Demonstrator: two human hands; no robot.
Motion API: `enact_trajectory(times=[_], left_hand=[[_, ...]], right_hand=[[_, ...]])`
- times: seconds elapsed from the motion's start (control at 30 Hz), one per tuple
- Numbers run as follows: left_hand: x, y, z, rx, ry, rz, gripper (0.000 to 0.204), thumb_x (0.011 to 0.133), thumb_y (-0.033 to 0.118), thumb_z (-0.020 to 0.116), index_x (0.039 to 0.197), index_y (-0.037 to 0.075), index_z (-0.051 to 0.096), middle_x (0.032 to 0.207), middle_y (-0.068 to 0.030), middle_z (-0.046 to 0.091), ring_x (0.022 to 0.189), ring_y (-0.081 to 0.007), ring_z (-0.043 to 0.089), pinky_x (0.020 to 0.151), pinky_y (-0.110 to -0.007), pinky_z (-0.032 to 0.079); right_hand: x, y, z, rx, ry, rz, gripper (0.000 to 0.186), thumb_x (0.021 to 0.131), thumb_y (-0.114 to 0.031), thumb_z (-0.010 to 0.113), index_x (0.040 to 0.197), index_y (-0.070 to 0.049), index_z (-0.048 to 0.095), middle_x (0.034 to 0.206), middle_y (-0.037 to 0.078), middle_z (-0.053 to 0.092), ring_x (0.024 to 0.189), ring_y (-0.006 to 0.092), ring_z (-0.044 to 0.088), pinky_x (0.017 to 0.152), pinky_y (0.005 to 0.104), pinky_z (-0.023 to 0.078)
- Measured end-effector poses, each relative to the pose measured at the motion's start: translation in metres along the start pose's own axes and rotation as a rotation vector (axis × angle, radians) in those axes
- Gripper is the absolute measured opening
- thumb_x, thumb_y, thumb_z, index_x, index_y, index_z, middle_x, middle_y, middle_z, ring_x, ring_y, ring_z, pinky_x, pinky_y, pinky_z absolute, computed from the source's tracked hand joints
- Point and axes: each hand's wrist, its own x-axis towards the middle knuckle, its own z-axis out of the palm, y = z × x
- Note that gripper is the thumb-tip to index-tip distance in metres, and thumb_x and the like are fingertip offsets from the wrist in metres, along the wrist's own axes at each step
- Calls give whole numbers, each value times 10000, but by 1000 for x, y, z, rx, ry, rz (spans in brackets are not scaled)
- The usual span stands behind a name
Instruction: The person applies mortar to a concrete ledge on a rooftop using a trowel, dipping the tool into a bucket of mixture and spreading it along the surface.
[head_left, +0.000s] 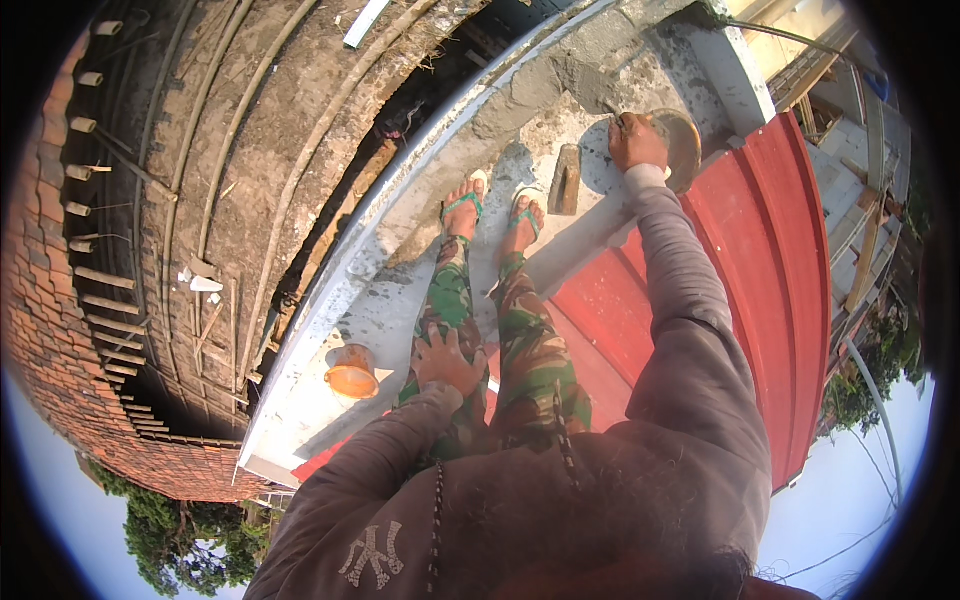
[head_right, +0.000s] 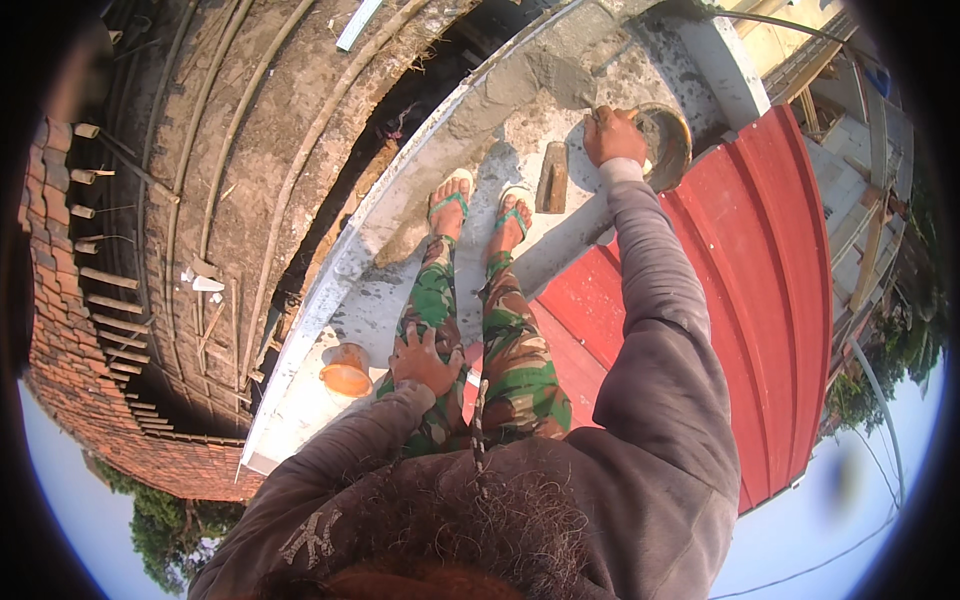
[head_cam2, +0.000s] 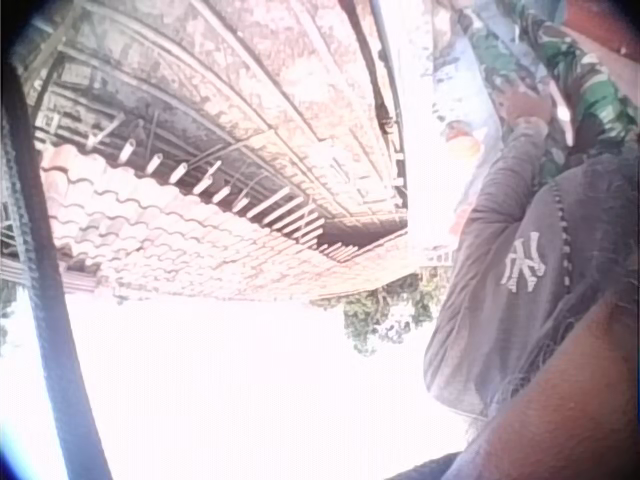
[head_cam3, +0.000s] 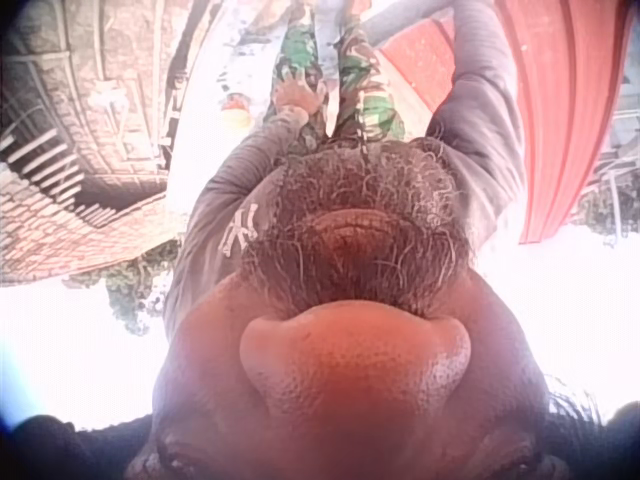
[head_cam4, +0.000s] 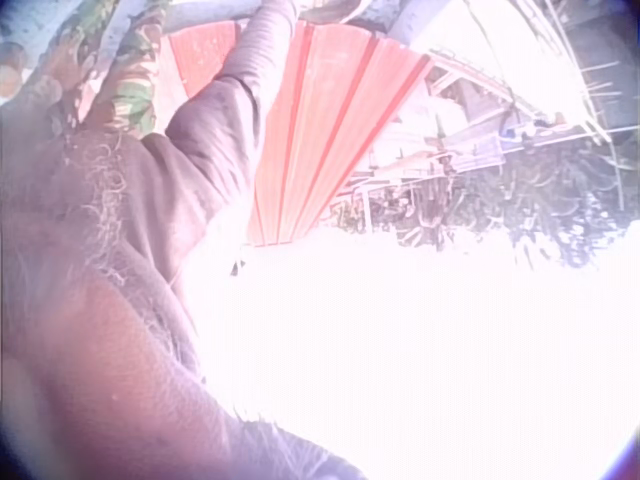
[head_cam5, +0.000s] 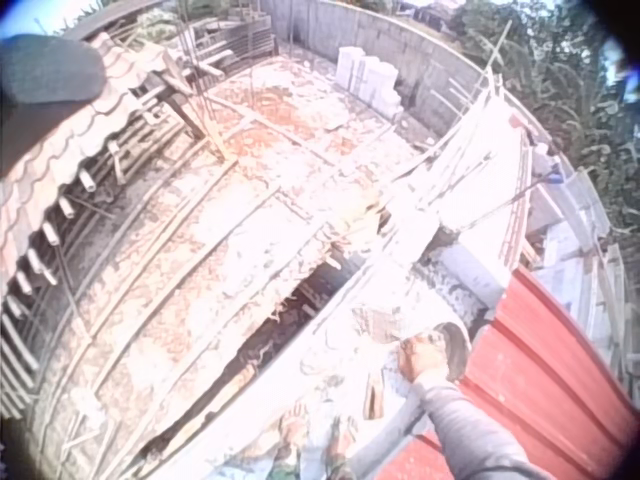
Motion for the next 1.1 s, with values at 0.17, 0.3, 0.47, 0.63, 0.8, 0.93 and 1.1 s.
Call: enact_trajectory(times=[0.17, 0.3, 0.47, 0.63, 0.8, 0.93, 1.1], left_hand=[[-1, 1, -3, -10, 1, -4, 801, 878, 597, 591, 1508, 117, 469, 1612, -204, 335, 1439, -452, 357, 1091, -610, 383], [-2, 1, -2, -2, -3, -3, 810, 876, 600, 590, 1514, 118, 464, 1615, -204, 332, 1446, -457, 348, 1094, -610, 381], [0, 1, 0, 7, -14, -7, 821, 872, 603, 591, 1521, 119, 455, 1617, -203, 329, 1451, -453, 347, 1093, -618, 381], [-2, 2, -2, 3, -29, -10, 828, 867, 604, 598, 1522, 118, 453, 1615, -202, 335, 1446, -451, 356, 1091, -621, 382], [-2, 3, -2, 23, -14, 1, 826, 867, 606, 596, 1518, 117, 460, 1613, -200, 339, 1436, -446, 368, 1086, -618, 388], [-2, 2, -1, 29, -13, -1, 830, 868, 612, 594, 1520, 117, 459, 1613, -198, 339, 1436, -442, 371, 1086, -618, 388], [-5, 6, -8, 27, -45, -8, 802, 891, 603, 563, 1516, 110, 462, 1624, -191, 326, 1444, -447, 352, 1112, -598, 367]], right_hand=[[1, -6, -12, -69, 3, 25, 320, 948, -379, 614, 1124, -129, 708, 1152, 171, 697, 1064, 380, 686, 909, 497, 555], [-2, -7, -25, -84, -6, -35, 318, 947, -368, 607, 1127, -126, 708, 1148, 163, 698, 1058, 370, 687, 901, 493, 555], [6, -12, -36, -137, -44, -79, 316, 952, -365, 597, 1129, -127, 707, 1119, 154, 709, 1052, 360, 686, 883, 481, 556], [11, -20, -50, -164, -169, -38, 366, 955, -393, 583, 1185, -137, 708, 1160, 160, 717, 1085, 364, 685, 918, 486, 552], [15, -16, -49, -139, -236, -24, 388, 959, -411, 582, 1220, -155, 711, 1183, 159, 721, 1098, 367, 684, 941, 490, 544], [13, -18, -50, -42, -239, -110, 396, 968, -438, 588, 1207, -149, 714, 1183, 144, 723, 1104, 362, 681, 930, 485, 543], [0, -22, -29, 90, -238, -169, 419, 967, -472, 599, 1195, -135, 701, 1160, 157, 725, 1087, 367, 691, 932, 488, 545]])
